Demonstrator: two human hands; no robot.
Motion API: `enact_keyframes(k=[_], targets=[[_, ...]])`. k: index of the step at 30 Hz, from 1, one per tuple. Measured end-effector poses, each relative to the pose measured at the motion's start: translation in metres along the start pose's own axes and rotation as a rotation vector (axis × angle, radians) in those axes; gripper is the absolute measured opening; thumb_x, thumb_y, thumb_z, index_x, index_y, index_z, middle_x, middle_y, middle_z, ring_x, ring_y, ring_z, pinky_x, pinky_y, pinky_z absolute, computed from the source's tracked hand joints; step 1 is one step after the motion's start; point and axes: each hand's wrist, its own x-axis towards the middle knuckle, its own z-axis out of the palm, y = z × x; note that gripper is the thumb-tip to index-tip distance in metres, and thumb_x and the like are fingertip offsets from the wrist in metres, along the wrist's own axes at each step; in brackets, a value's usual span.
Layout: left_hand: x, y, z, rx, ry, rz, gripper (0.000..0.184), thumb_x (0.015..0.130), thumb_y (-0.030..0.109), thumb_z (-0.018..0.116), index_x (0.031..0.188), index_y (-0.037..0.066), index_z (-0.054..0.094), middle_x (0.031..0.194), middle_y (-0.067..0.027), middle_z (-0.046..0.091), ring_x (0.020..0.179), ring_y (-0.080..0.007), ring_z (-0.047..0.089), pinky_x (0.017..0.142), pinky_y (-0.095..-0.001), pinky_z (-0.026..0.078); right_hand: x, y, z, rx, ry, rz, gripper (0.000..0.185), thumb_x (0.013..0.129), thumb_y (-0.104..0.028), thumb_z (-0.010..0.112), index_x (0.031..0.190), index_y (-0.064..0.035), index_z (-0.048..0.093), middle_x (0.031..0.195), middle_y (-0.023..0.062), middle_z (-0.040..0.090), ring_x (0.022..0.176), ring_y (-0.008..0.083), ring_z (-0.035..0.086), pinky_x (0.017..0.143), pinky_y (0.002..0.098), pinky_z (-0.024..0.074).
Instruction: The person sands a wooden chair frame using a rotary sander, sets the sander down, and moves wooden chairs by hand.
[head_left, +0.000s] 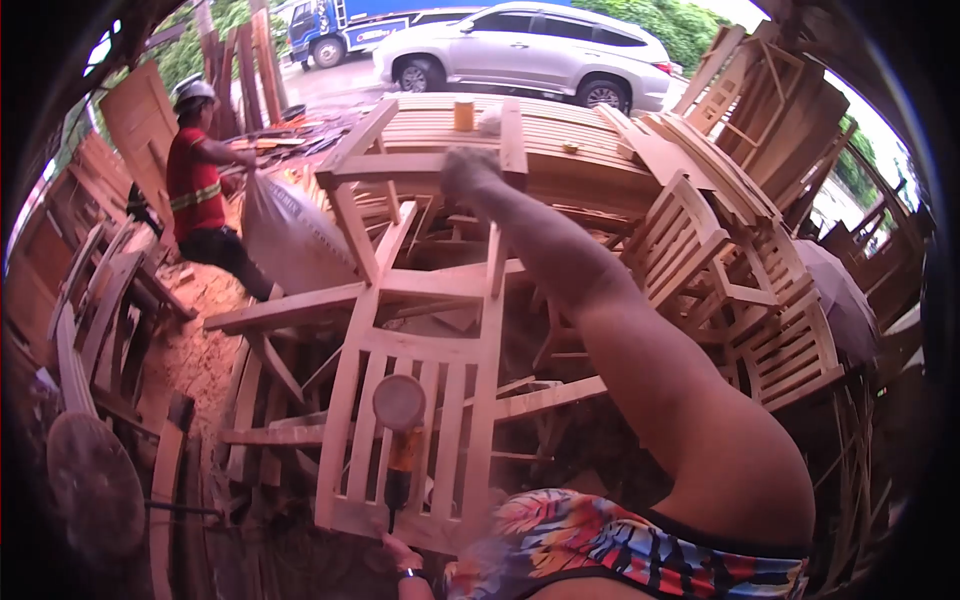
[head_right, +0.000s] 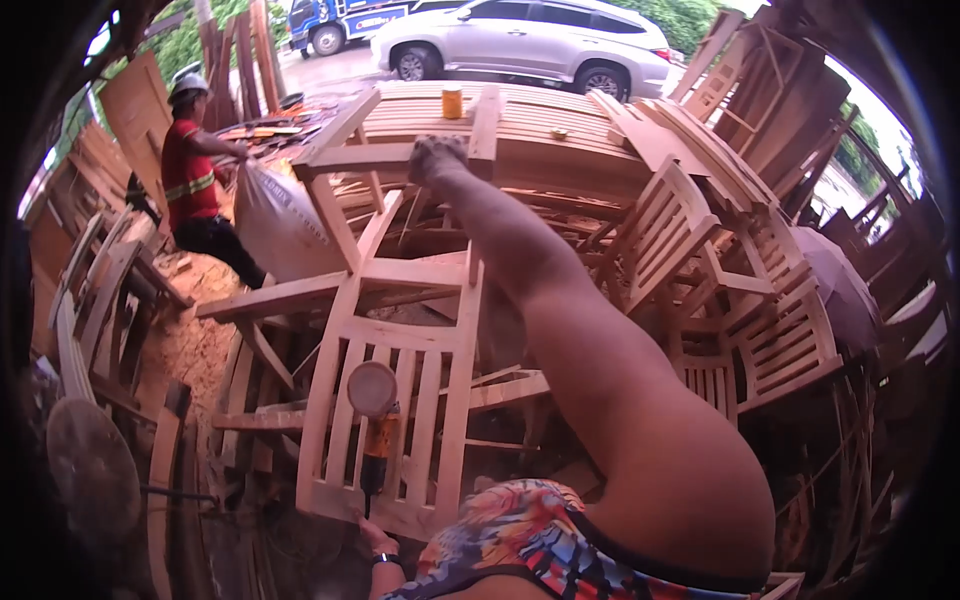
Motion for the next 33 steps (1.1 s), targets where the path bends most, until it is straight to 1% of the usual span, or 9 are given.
enact_keyframes(k=[2,3,4,7,15,19,22,29,33], targets=[[-0.019,0.012,0.015,-0.053,0.127,0.058,0.093,0.099,0.064,0.06,0.159,-0.003,0.037,0.165,-0.0153,0.036,0.148,-0.0286,0.04,0.12,-0.043,0.038,-0.003,0.0,0.001,0.038,0.052,-0.002,0.033,0.087,-0.021,0.065,0.116,-0.0125,0.075,0.117,0.0118,0.077,0.116,0.0302,0.072,0.102,0.0423,0.0528],[-0.021,0.013,0.014,-0.111,0.047,0.046,0.091,0.1,0.063,0.059,0.158,-0.004,0.037,0.165,-0.0152,0.036,0.148,-0.0283,0.04,0.119,-0.0422,0.038,0.002,0.002,-0.006,0.05,-0.063,-0.009,0.039,0.088,-0.024,0.06,0.122,-0.0088,0.072,0.124,0.021,0.073,0.117,0.0384,0.07,0.103,0.0493,0.055],[-0.022,0.016,0.013,-0.169,-0.042,0.041,0.089,0.101,0.061,0.058,0.158,-0.004,0.037,0.165,-0.0152,0.036,0.148,-0.0279,0.04,0.118,-0.0414,0.039,0.01,0.004,0.006,-0.008,0.04,-0.024,0.042,0.089,-0.024,0.059,0.127,-0.0083,0.069,0.126,0.0208,0.072,0.121,0.0391,0.068,0.104,0.0495,0.0545],[-0.049,0.043,0.027,-0.136,-0.053,0.075,0.089,0.103,0.061,0.056,0.159,-0.005,0.035,0.164,-0.0151,0.038,0.148,-0.0275,0.041,0.12,-0.0403,0.038,0.007,0.001,0.004,-0.049,0.036,-0.002,0.043,0.09,-0.022,0.057,0.129,-0.007,0.066,0.129,0.0216,0.07,0.124,0.0386,0.067,0.106,0.0488,0.0533],[-0.003,-0.005,0.007,-0.202,-0.091,-0.007,0.095,0.099,0.07,0.054,0.161,0.001,0.034,0.163,-0.0122,0.041,0.148,-0.0273,0.041,0.123,-0.0423,0.031,0.006,-0.001,0.0,-0.095,0.015,-0.001,0.044,0.091,-0.022,0.055,0.132,-0.0051,0.063,0.131,0.0221,0.069,0.124,0.0364,0.067,0.107,0.0485,0.0522],[-0.029,0.017,0.017,-0.152,-0.017,-0.014,0.097,0.098,0.072,0.053,0.162,0.002,0.033,0.16,-0.0136,0.044,0.145,-0.0299,0.045,0.121,-0.0456,0.034,0.016,0.003,0.015,-0.033,0.029,0.001,0.037,0.091,-0.024,0.06,0.122,-0.009,0.072,0.124,0.0169,0.074,0.118,0.0339,0.071,0.101,0.0438,0.0561],[-0.019,0.016,0.013,-0.206,-0.153,-0.054,0.098,0.097,0.072,0.053,0.164,0.004,0.03,0.163,-0.0133,0.04,0.146,-0.0306,0.043,0.122,-0.0458,0.032,0.02,0.01,0.018,-0.011,-0.002,-0.003,0.031,0.091,-0.021,0.06,0.116,-0.0085,0.074,0.118,0.0183,0.076,0.113,0.0314,0.073,0.099,0.0423,0.0558],[0.013,-0.013,-0.002,-0.007,0.09,-0.035,0.106,0.093,0.078,0.056,0.163,0.003,0.032,0.163,-0.0153,0.039,0.145,-0.0299,0.044,0.122,-0.0446,0.034,-0.003,-0.005,-0.002,-0.076,-0.011,0.006,0.042,0.089,-0.021,0.061,0.129,-0.0077,0.064,0.124,0.0152,0.072,0.124,0.0331,0.065,0.107,0.0431,0.0484],[0.019,-0.02,-0.008,-0.058,0.012,-0.012,0.109,0.09,0.081,0.058,0.163,0.003,0.033,0.161,-0.0157,0.043,0.142,-0.0311,0.047,0.119,-0.0475,0.037,-0.001,-0.003,0.0,-0.082,-0.018,0.001,0.046,0.088,-0.023,0.063,0.131,-0.0082,0.063,0.125,0.0161,0.07,0.126,0.032,0.064,0.106,0.0439,0.0485]])
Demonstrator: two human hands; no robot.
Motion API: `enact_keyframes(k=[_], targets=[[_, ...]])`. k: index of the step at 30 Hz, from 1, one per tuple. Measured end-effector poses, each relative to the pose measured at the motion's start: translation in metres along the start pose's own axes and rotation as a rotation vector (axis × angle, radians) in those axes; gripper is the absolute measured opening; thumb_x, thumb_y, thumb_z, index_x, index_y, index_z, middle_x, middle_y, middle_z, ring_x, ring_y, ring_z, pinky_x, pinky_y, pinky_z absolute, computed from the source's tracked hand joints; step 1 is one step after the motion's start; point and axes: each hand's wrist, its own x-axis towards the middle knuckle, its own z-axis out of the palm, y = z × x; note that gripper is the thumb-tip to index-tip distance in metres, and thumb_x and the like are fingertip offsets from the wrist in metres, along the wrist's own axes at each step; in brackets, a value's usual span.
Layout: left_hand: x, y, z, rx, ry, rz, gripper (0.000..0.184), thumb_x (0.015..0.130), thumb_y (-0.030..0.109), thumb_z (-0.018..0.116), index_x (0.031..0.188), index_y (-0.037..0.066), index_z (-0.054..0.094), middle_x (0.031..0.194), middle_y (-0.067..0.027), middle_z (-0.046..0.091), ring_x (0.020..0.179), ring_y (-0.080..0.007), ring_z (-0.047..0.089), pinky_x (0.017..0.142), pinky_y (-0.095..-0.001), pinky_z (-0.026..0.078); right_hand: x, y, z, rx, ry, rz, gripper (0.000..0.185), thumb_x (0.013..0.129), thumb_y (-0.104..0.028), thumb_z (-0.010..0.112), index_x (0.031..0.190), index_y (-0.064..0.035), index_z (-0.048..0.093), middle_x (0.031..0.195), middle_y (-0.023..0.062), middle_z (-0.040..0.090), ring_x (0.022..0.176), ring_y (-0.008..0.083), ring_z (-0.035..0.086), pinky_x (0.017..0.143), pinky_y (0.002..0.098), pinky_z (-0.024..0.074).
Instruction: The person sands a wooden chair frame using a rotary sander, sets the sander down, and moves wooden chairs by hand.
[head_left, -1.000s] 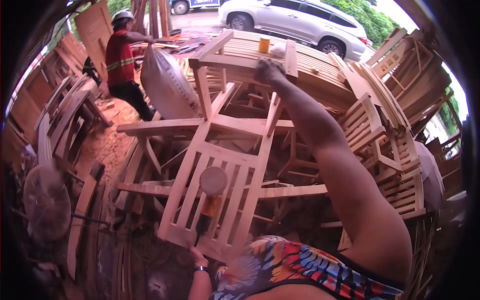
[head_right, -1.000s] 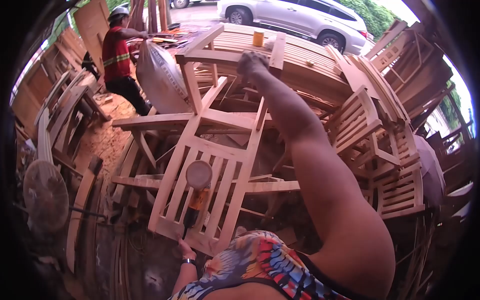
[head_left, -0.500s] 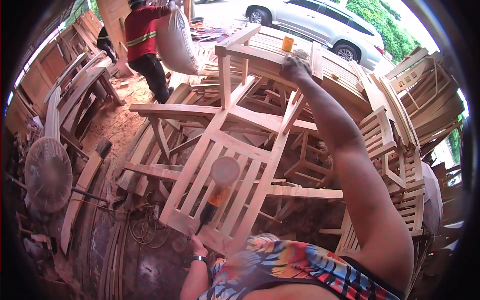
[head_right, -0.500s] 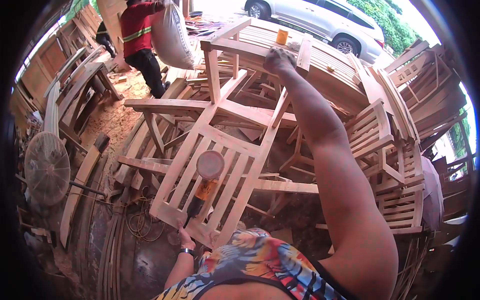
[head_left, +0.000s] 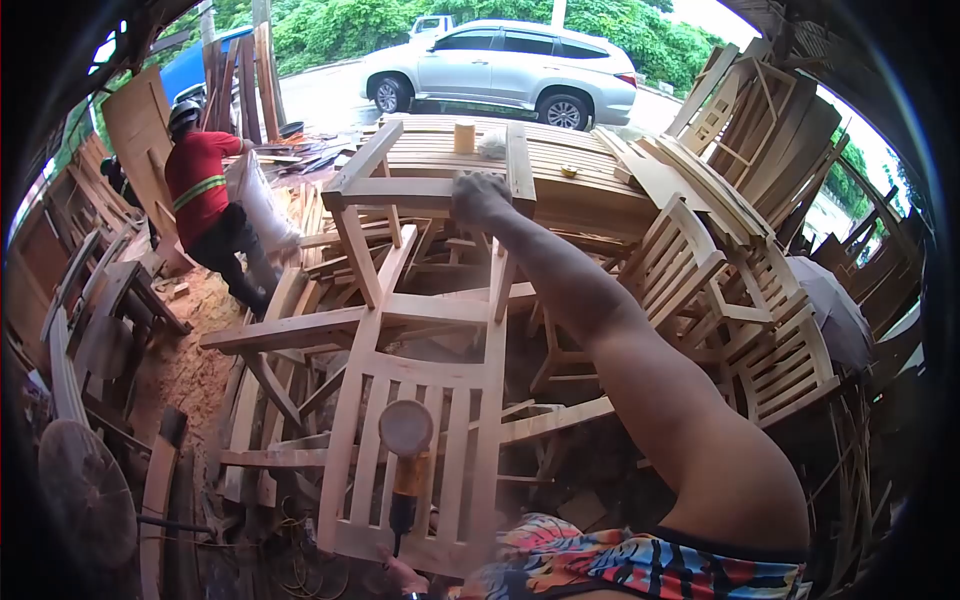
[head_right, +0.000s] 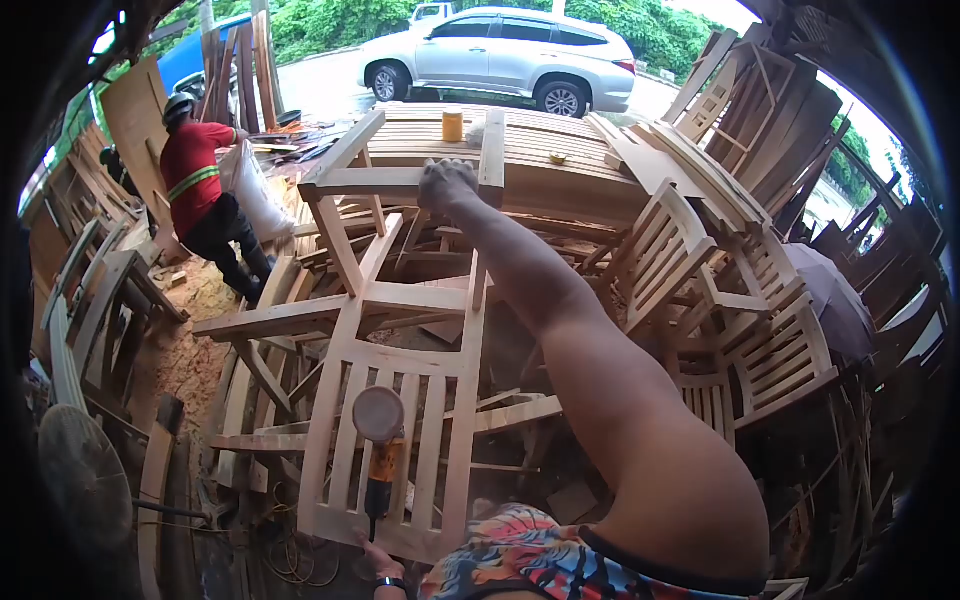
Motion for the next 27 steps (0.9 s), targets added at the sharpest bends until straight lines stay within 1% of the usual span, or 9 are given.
enact_keyframes(k=[5,8,10,11,13,15,18,25,27], targets=[[-0.018,0.015,0.002,-0.027,-0.062,-0.106,0.107,0.089,0.082,0.058,0.161,0.006,0.036,0.157,-0.0142,0.048,0.14,-0.0339,0.05,0.117,-0.054,0.038,0.0,0.003,-0.002,-0.011,0.002,-0.049,0.051,0.088,-0.027,0.065,0.136,-0.0092,0.06,0.128,0.0163,0.069,0.126,0.0314,0.064,0.104,0.0453,0.0494],[-0.059,0.058,0.019,-0.192,-0.157,-0.242,0.099,0.09,0.079,0.057,0.157,0.008,0.042,0.156,-0.0129,0.05,0.14,-0.0353,0.05,0.118,-0.0557,0.036,0.004,0.004,0.0,0.0,-0.028,-0.033,0.051,0.09,-0.025,0.062,0.138,-0.0095,0.059,0.133,0.0202,0.068,0.129,0.0338,0.063,0.107,0.0481,0.0483],[-0.041,0.044,0.012,-0.468,-0.301,-0.362,0.085,0.094,0.068,0.062,0.152,0.009,0.05,0.15,-0.0123,0.057,0.136,-0.0354,0.055,0.115,-0.0563,0.041,0.017,0.009,0.007,-0.005,-0.026,-0.025,0.051,0.09,-0.022,0.059,0.14,-0.0097,0.058,0.136,0.0216,0.067,0.131,0.0354,0.062,0.109,0.0482,0.0475],[-0.04,0.047,0.014,-0.48,-0.292,-0.368,0.08,0.094,0.068,0.063,0.148,0.009,0.055,0.146,-0.0118,0.061,0.133,-0.0362,0.057,0.115,-0.0576,0.041,0.009,0.002,0.001,-0.017,-0.026,-0.017,0.052,0.09,-0.02,0.058,0.14,-0.0096,0.057,0.137,0.0217,0.066,0.131,0.0362,0.062,0.11,0.0477,0.0475],[-0.061,0.063,0.026,-0.502,-0.231,-0.387,0.071,0.094,0.065,0.063,0.14,0.011,0.062,0.139,-0.011,0.067,0.13,-0.0366,0.06,0.113,-0.0579,0.043,0.013,-0.001,0.0,-0.06,-0.007,-0.009,0.054,0.086,-0.025,0.064,0.137,-0.0094,0.061,0.136,0.0201,0.067,0.13,0.0351,0.062,0.109,0.0455,0.0493],[-0.053,0.049,0.018,-0.531,-0.168,-0.451,0.07,0.094,0.064,0.064,0.139,0.01,0.063,0.138,-0.0107,0.067,0.128,-0.0355,0.061,0.112,-0.0561,0.044,0.032,0.008,0.001,-0.033,-0.12,-0.025,0.054,0.083,-0.026,0.067,0.134,-0.0062,0.063,0.134,0.0214,0.068,0.127,0.034,0.064,0.108,0.0427,0.0502],[-0.04,0.046,0.022,-0.565,-0.188,-0.433,0.071,0.092,0.063,0.067,0.139,0.01,0.062,0.139,-0.01,0.066,0.127,-0.0348,0.06,0.111,-0.056,0.044,0.043,0.012,0.006,-0.078,0.007,-0.137,0.053,0.082,-0.024,0.067,0.13,-0.0027,0.066,0.129,0.0221,0.07,0.123,0.0341,0.066,0.105,0.0401,0.0513],[-0.046,0.067,0.03,-0.631,-0.181,-0.467,0.069,0.093,0.062,0.067,0.14,0.011,0.06,0.14,-0.0102,0.064,0.129,-0.0339,0.058,0.111,-0.0556,0.042,0.075,-0.021,-0.01,-0.083,-0.097,-0.162,0.052,0.082,-0.021,0.066,0.13,-0.0018,0.064,0.13,0.0222,0.07,0.126,0.0349,0.064,0.106,0.0423,0.0503],[-0.041,0.073,0.028,-0.656,-0.194,-0.445,0.069,0.095,0.062,0.065,0.14,0.01,0.06,0.142,-0.0107,0.063,0.13,-0.0342,0.057,0.112,-0.056,0.042,0.089,-0.036,-0.002,-0.048,-0.051,-0.19,0.054,0.076,-0.017,0.067,0.127,-0.0001,0.063,0.123,0.0234,0.071,0.12,0.0356,0.067,0.102,0.0425,0.0516]])
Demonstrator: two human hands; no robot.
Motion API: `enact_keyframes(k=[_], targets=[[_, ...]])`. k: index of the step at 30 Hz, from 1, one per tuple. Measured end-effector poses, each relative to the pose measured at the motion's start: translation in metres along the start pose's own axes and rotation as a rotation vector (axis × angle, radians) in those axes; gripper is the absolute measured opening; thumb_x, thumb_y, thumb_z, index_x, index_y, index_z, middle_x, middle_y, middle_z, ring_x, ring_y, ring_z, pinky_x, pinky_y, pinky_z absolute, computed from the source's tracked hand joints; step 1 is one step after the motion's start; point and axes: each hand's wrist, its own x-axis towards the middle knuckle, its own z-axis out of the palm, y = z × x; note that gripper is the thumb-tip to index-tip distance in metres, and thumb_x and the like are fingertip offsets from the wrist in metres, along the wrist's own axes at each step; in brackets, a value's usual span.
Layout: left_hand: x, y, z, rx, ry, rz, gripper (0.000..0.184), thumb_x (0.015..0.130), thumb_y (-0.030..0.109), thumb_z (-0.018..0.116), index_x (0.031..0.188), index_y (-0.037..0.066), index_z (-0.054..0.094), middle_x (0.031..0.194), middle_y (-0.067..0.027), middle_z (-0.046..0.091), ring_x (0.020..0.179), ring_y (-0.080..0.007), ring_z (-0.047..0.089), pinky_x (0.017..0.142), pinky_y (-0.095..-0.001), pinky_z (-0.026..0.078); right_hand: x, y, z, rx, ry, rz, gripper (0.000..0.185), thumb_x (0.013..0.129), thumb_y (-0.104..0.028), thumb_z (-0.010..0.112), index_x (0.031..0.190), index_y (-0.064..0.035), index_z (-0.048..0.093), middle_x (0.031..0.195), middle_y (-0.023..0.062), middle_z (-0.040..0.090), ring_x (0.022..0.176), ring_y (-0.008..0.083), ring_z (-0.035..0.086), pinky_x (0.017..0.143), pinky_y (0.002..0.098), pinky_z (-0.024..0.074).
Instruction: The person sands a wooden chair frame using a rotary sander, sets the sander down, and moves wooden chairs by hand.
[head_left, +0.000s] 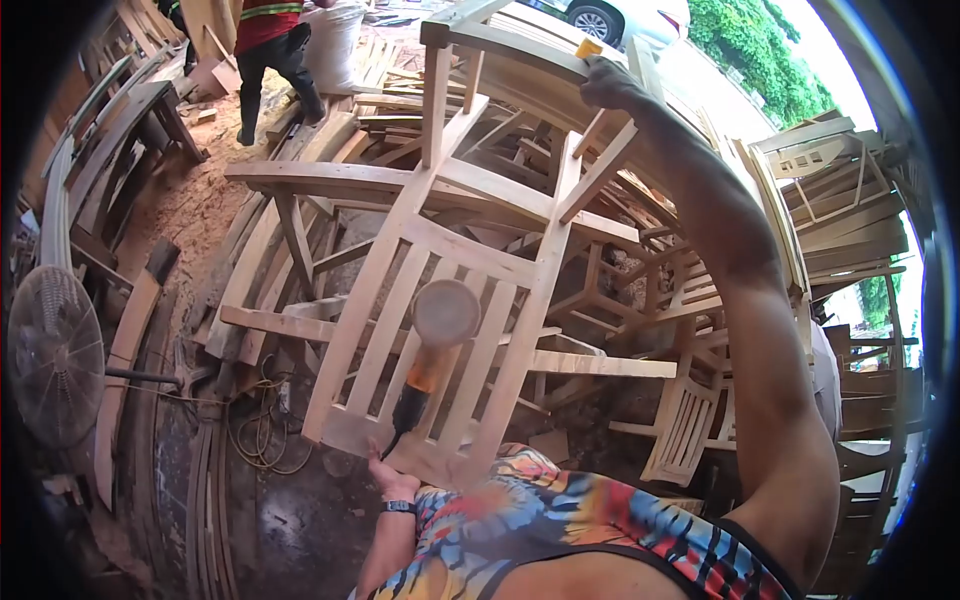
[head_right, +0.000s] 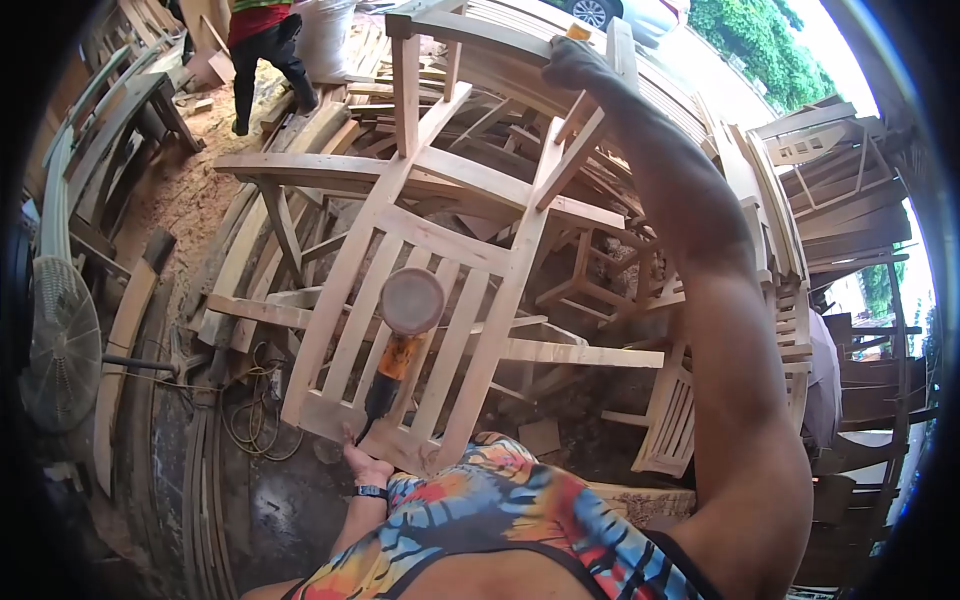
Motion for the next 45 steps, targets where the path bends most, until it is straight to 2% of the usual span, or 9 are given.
enact_keyframes(k=[6,12,14,22,24,26,33,39,45], targets=[[0.003,0.051,0.021,-0.041,0.017,0.138,0.069,0.099,0.062,0.058,0.145,0.01,0.057,0.145,-0.0121,0.061,0.135,-0.0347,0.055,0.114,-0.0561,0.04,0.058,-0.098,0.011,-0.012,-0.017,-0.083,0.051,0.085,-0.024,0.065,0.132,-0.0037,0.063,0.135,0.0188,0.067,0.126,0.0328,0.064,0.107,0.0435,0.0503],[0.014,0.094,0.028,-0.06,0.108,0.159,0.075,0.098,0.067,0.054,0.148,0.01,0.055,0.149,-0.0127,0.057,0.138,-0.0385,0.05,0.116,-0.0603,0.036,0.126,-0.192,0.033,0.1,-0.004,-0.197,0.038,0.073,-0.02,0.072,0.11,-0.0107,0.077,0.107,0.0133,0.077,0.102,0.03,0.075,0.084,0.0455,0.0595],[0.018,0.106,0.025,-0.031,0.106,0.213,0.078,0.098,0.07,0.051,0.148,0.011,0.054,0.15,-0.0122,0.056,0.138,-0.0391,0.049,0.116,-0.0615,0.034,0.132,-0.227,0.026,0.074,-0.131,-0.185,0.054,0.073,-0.016,0.072,0.127,-0.011,0.068,0.11,0.0145,0.076,0.103,0.031,0.074,0.087,0.0418,0.0581],[0.045,0.147,0.005,-0.029,0.203,0.276,0.081,0.098,0.073,0.046,0.149,0.01,0.054,0.152,-0.0135,0.054,0.14,-0.0402,0.047,0.119,-0.0623,0.032,0.199,-0.307,0.059,0.118,-0.149,-0.326,0.04,0.076,-0.015,0.068,0.115,-0.007,0.073,0.081,0.0103,0.076,0.079,0.0274,0.075,0.07,0.0435,0.0609],[0.053,0.155,0.003,-0.019,0.128,0.252,0.083,0.099,0.072,0.04,0.152,0.009,0.051,0.154,-0.016,0.052,0.137,-0.044,0.049,0.117,-0.0648,0.034,0.257,-0.316,0.122,0.311,0.001,-0.359,0.036,0.073,-0.04,0.079,0.1,-0.0164,0.082,0.09,0.0052,0.077,0.085,0.0256,0.074,0.076,0.0417,0.0582],[0.115,0.172,-0.087,-0.104,-0.021,0.257,0.091,0.096,0.077,0.043,0.152,0.005,0.049,0.144,-0.0171,0.059,0.131,-0.0387,0.055,0.113,-0.0617,0.041,0.221,-0.32,0.102,0.318,0.065,-0.297,0.047,0.076,-0.048,0.079,0.111,-0.016,0.081,0.114,0.0088,0.077,0.11,0.03,0.073,0.096,0.047,0.0546],[0.168,0.123,0.079,0.335,0.077,0.069,0.081,0.098,0.07,0.044,0.147,0.005,0.052,0.136,-0.0153,0.06,0.123,-0.0357,0.057,0.105,-0.0576,0.043,0.111,-0.317,0.114,0.33,0.751,-0.598,0.068,0.079,-0.018,0.067,0.143,0.0018,0.053,0.134,0.0289,0.052,0.137,0.0451,0.044,0.122,0.0611,0.0258],[0.177,0.071,0.123,0.518,-0.004,-0.05,0.073,0.1,0.063,0.046,0.142,0.005,0.055,0.129,-0.0138,0.062,0.116,-0.0331,0.058,0.099,-0.0541,0.045,-0.106,-0.207,0.168,0.546,0.422,-0.588,0.075,0.077,-0.017,0.075,0.146,-0.0054,0.048,0.144,0.023,0.048,0.142,0.0429,0.041,0.122,0.0577,0.0288],[0.151,0.039,0.119,0.937,-0.118,-0.189,0.064,0.102,0.057,0.047,0.138,0.005,0.057,0.122,-0.0122,0.063,0.109,-0.0305,0.059,0.092,-0.0505,0.047,-0.378,-0.065,0.233,0.539,0.09,0.074,0.071,0.076,-0.009,0.068,0.145,-0.0029,0.052,0.146,0.0222,0.049,0.144,0.0406,0.042,0.123,0.0536,0.0306]])
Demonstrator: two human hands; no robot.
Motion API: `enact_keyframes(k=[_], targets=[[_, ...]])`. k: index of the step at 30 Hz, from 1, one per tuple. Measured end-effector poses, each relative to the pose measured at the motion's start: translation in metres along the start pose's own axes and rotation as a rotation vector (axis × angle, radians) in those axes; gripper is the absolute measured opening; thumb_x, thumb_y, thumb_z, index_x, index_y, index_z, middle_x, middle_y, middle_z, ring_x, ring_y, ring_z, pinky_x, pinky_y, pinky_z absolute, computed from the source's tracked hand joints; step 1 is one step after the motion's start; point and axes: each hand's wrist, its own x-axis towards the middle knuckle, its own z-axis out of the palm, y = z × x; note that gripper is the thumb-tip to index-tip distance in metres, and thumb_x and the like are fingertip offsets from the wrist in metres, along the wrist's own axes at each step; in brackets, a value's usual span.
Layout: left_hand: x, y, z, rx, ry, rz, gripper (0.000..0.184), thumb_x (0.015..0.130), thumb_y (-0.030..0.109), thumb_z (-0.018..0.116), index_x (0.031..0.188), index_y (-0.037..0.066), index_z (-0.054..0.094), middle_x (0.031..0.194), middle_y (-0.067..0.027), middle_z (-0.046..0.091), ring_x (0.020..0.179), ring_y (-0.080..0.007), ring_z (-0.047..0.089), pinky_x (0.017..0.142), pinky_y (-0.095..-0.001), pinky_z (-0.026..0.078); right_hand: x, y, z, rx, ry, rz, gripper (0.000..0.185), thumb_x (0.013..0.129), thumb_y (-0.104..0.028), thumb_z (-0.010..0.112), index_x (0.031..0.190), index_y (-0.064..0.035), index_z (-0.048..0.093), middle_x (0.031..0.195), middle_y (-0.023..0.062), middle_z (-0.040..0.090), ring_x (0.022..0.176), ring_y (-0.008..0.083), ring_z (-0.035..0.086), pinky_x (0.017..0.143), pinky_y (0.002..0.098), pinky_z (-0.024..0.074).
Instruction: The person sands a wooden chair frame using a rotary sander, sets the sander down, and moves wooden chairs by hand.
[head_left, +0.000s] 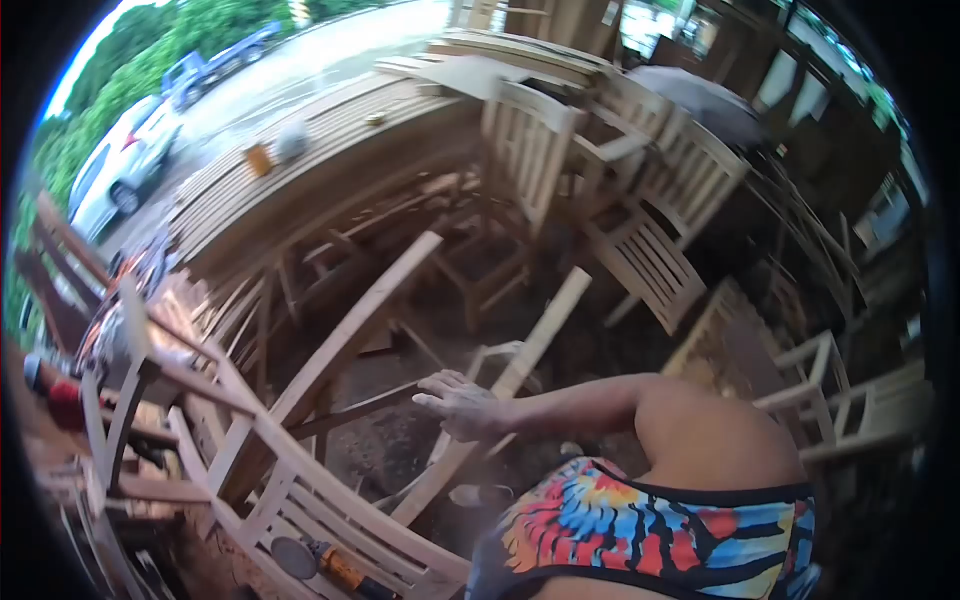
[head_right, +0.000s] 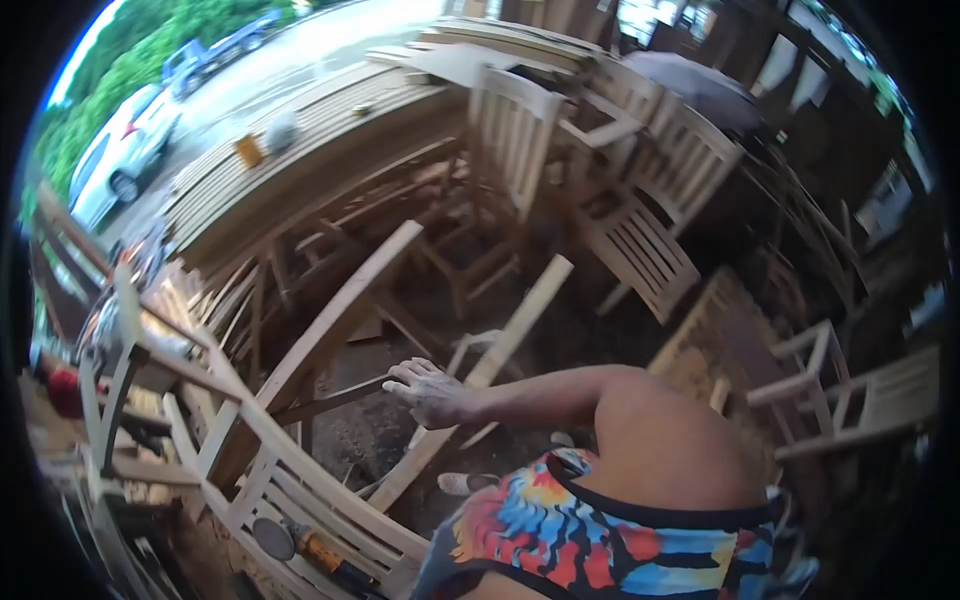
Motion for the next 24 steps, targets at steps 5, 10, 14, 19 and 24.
enact_keyframes(k=[5,10,14,19,24], targets=[[-0.011,-0.044,0.062,0.477,-0.138,-0.152,0.058,0.103,0.052,0.048,0.134,0.005,0.06,0.117,-0.0109,0.064,0.103,-0.0284,0.06,0.086,-0.0476,0.048,-0.225,0.059,-0.062,-0.024,0.088,0.503,0.065,0.075,-0.009,0.072,0.138,-0.0026,0.058,0.143,0.0239,0.052,0.14,0.0437,0.046,0.118,0.0543,0.0367],[-0.014,-0.078,0.134,0.911,-0.283,-0.241,0.051,0.104,0.047,0.049,0.13,0.005,0.062,0.111,-0.0096,0.065,0.097,-0.0262,0.061,0.081,-0.0447,0.05,-0.396,0.088,-0.089,0.044,0.158,1.073,0.062,0.074,-0.009,0.069,0.135,-0.0047,0.06,0.144,0.0232,0.051,0.135,0.0423,0.049,0.113,0.054,0.041],[-0.021,-0.104,0.174,1.183,-0.399,-0.294,0.046,0.105,0.043,0.05,0.127,0.005,0.064,0.107,-0.0086,0.066,0.092,-0.0245,0.062,0.076,-0.0423,0.051,-0.488,0.089,-0.137,0.077,0.355,1.401,0.06,0.079,-0.012,0.066,0.137,-0.0034,0.058,0.145,0.0213,0.051,0.133,0.0413,0.052,0.111,0.0511,0.0464],[0.003,-0.108,0.2,1.533,-0.712,-0.258,0.04,0.107,0.038,0.051,0.123,0.005,0.066,0.101,-0.0073,0.067,0.086,-0.0224,0.063,0.071,-0.0394,0.053,-0.592,0.067,-0.156,-0.033,0.654,1.683,0.064,0.083,-0.023,0.072,0.141,-0.0027,0.054,0.146,0.0243,0.05,0.135,0.0399,0.053,0.112,0.0487,0.047],[0.044,-0.098,0.235,1.713,-1.046,-0.209,0.03,0.107,0.032,0.054,0.109,0.005,0.067,0.088,-0.0017,0.066,0.073,-0.016,0.06,0.059,-0.035,0.049,-0.647,0.004,-0.147,-0.161,0.795,1.879,0.059,0.082,-0.022,0.077,0.134,-0.0006,0.061,0.125,0.0247,0.066,0.118,0.0411,0.064,0.103,0.0467,0.0517]])
